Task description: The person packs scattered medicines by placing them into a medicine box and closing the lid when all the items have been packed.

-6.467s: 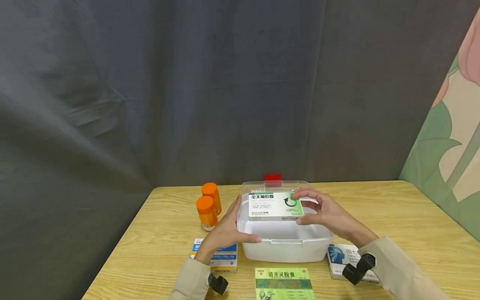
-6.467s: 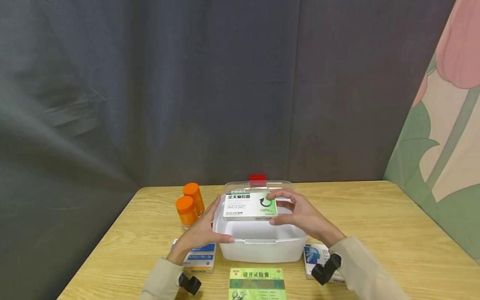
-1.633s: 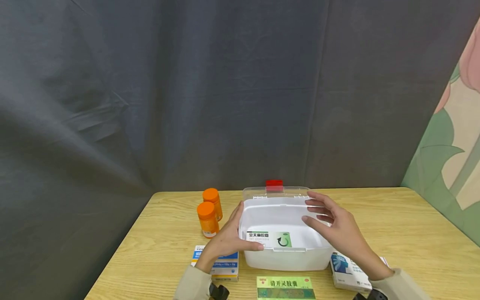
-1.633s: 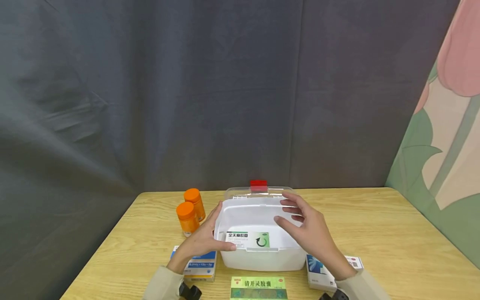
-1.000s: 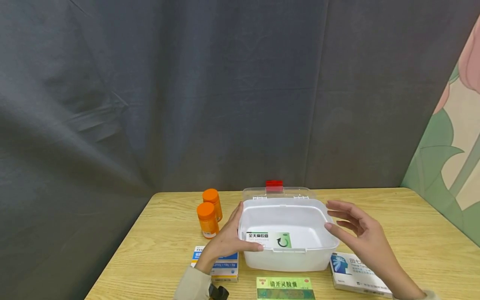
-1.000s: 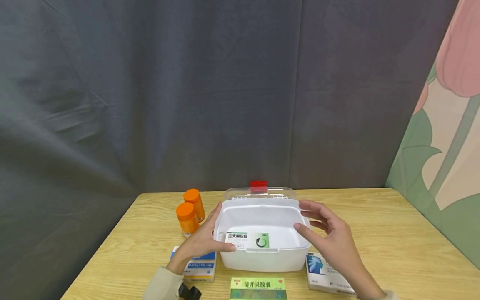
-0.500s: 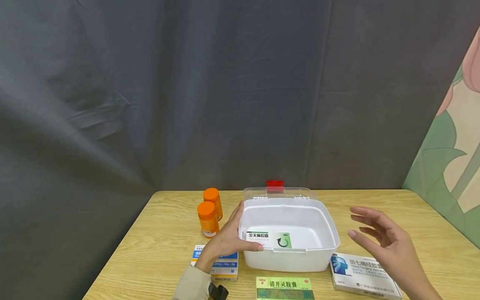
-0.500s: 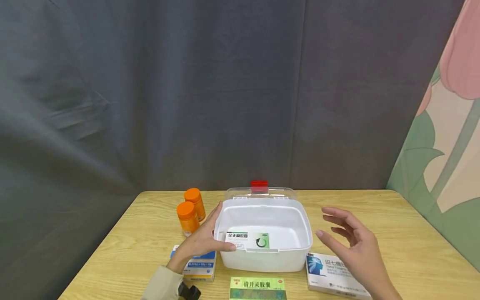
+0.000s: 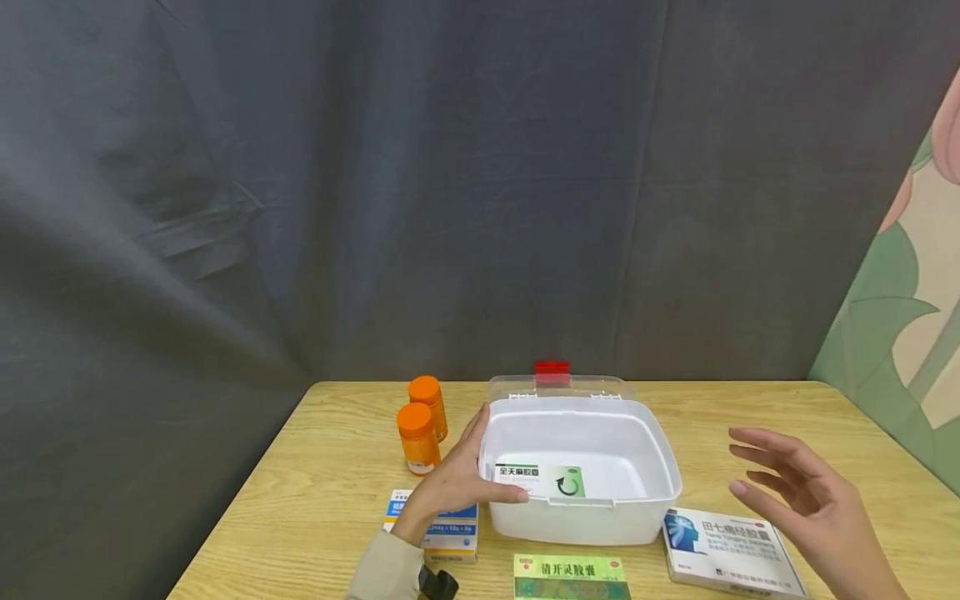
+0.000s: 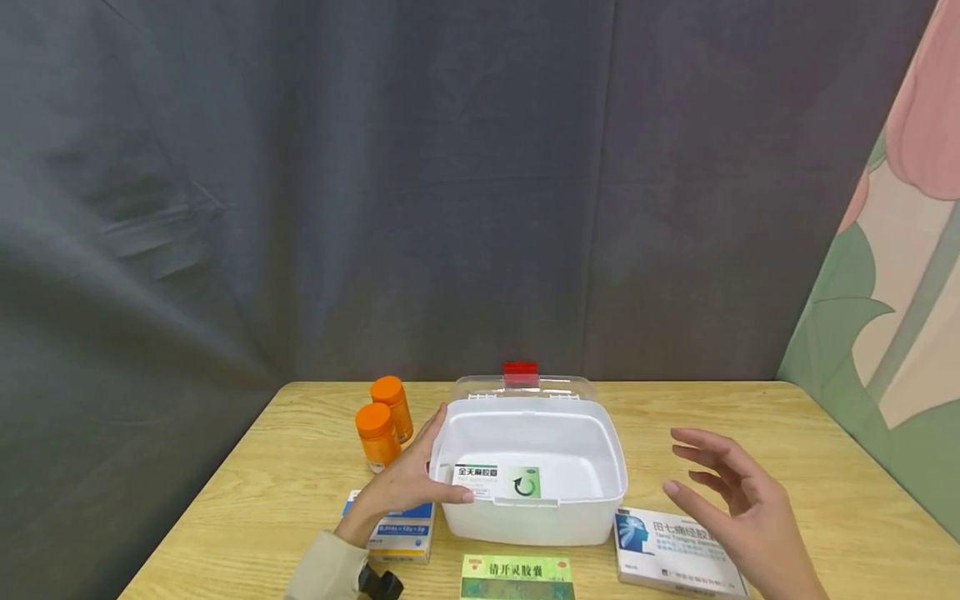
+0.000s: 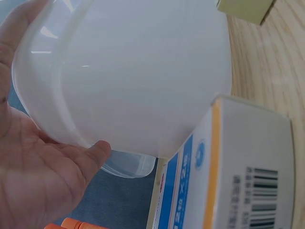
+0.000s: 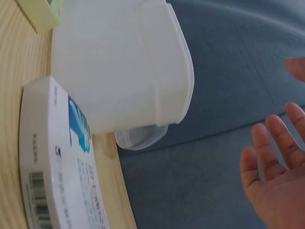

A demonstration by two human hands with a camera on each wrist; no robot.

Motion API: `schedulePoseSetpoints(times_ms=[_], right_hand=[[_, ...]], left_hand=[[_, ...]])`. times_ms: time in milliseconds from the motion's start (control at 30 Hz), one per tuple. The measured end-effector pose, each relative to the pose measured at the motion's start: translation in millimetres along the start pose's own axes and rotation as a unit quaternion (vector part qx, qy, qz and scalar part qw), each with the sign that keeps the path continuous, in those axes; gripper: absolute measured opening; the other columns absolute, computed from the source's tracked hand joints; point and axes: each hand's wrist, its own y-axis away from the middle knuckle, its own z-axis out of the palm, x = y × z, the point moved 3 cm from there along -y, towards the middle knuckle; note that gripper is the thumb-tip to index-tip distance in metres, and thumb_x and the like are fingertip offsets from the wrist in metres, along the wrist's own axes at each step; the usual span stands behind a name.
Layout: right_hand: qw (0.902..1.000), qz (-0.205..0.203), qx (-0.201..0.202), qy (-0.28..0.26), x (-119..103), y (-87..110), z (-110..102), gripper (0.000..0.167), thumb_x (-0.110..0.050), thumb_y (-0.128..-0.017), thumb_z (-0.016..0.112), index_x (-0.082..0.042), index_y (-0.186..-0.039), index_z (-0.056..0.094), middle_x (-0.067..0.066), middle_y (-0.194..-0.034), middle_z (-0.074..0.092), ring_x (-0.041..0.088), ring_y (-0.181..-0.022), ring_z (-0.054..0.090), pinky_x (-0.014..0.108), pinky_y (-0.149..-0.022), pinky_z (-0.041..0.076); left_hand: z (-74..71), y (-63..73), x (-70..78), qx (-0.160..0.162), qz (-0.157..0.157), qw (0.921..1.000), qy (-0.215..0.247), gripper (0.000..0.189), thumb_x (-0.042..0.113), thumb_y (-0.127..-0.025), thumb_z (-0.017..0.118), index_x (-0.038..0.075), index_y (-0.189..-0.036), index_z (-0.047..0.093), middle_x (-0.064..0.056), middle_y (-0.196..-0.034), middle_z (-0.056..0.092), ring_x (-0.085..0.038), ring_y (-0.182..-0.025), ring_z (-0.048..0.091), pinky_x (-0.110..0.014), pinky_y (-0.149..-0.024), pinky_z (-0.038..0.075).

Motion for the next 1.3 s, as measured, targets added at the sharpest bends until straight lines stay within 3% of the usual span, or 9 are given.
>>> schedulePoseSetpoints(times_ms=[133,300,567,900,1100,1300], right_hand=[[0.9988,0.018,-0.011,0.043,9,5.1,-4,0.055,0.012,-0.085,0.067,0.0,-0.136,0.049,-0.009,-0.13,0.055,-0.001,-0.109,0.056,0.012,-0.081,0.047],[0.9983,0.027,-0.032,0.041,18,11.0,-6,0.054,0.011,-0.086,0.066,0.0,-0.136,0.048,-0.008,-0.13,0.055,-0.002,-0.108,0.056,0.014,-0.08,0.048],[0.9972,0.027,-0.03,0.063,24,15.9,-9,0.056,0.011,-0.084,0.068,-0.001,-0.135,0.049,-0.012,-0.129,0.055,-0.003,-0.108,0.054,0.011,-0.08,0.046],[0.9958,0.039,-0.042,0.072,35,20.7,-14,0.054,0.009,-0.085,0.068,0.0,-0.135,0.05,-0.017,-0.128,0.054,-0.006,-0.108,0.052,0.01,-0.078,0.045],[0.9934,0.07,-0.053,0.075,43,21.5,-15,0.047,0.004,-0.087,0.068,0.001,-0.131,0.052,-0.022,-0.124,0.054,-0.009,-0.105,0.052,0.011,-0.076,0.046],[0.9925,0.074,-0.064,0.074,50,23.7,-15,0.046,0.005,-0.087,0.069,0.002,-0.129,0.052,-0.021,-0.122,0.055,-0.009,-0.106,0.051,0.013,-0.076,0.047]], left_hand=[[1.1,-0.6,0.8,-0.004,0.006,1.0,0.006,0.123,0.037,-0.071,0.087,0.02,-0.157,0.0,-0.006,-0.16,0.008,-0.03,-0.138,0.025,-0.055,-0.111,0.019],[0.8,-0.6,0.4,-0.003,0.007,1.0,0.004,0.122,0.038,-0.071,0.087,0.023,-0.157,0.001,-0.006,-0.159,0.01,-0.029,-0.136,0.028,-0.055,-0.111,0.021],[0.0,0.0,-1.5,0.001,0.003,1.0,0.004,0.123,0.038,-0.071,0.087,0.021,-0.157,-0.001,-0.008,-0.16,0.007,-0.03,-0.137,0.026,-0.056,-0.111,0.021],[2.0,-1.2,-1.8,-0.008,0.022,0.9994,0.026,0.119,0.033,-0.072,0.087,0.026,-0.156,0.003,-0.009,-0.153,0.022,-0.035,-0.125,0.038,-0.054,-0.109,0.028],[1.5,-1.2,-2.2,-0.008,0.014,0.9997,0.017,0.12,0.035,-0.073,0.086,0.024,-0.157,0.002,-0.007,-0.156,0.016,-0.032,-0.128,0.036,-0.053,-0.11,0.026],[1.6,-0.6,-2.3,-0.008,0.01,0.9997,0.018,0.119,0.035,-0.073,0.086,0.025,-0.156,0.001,-0.006,-0.157,0.015,-0.03,-0.129,0.035,-0.054,-0.109,0.026]])
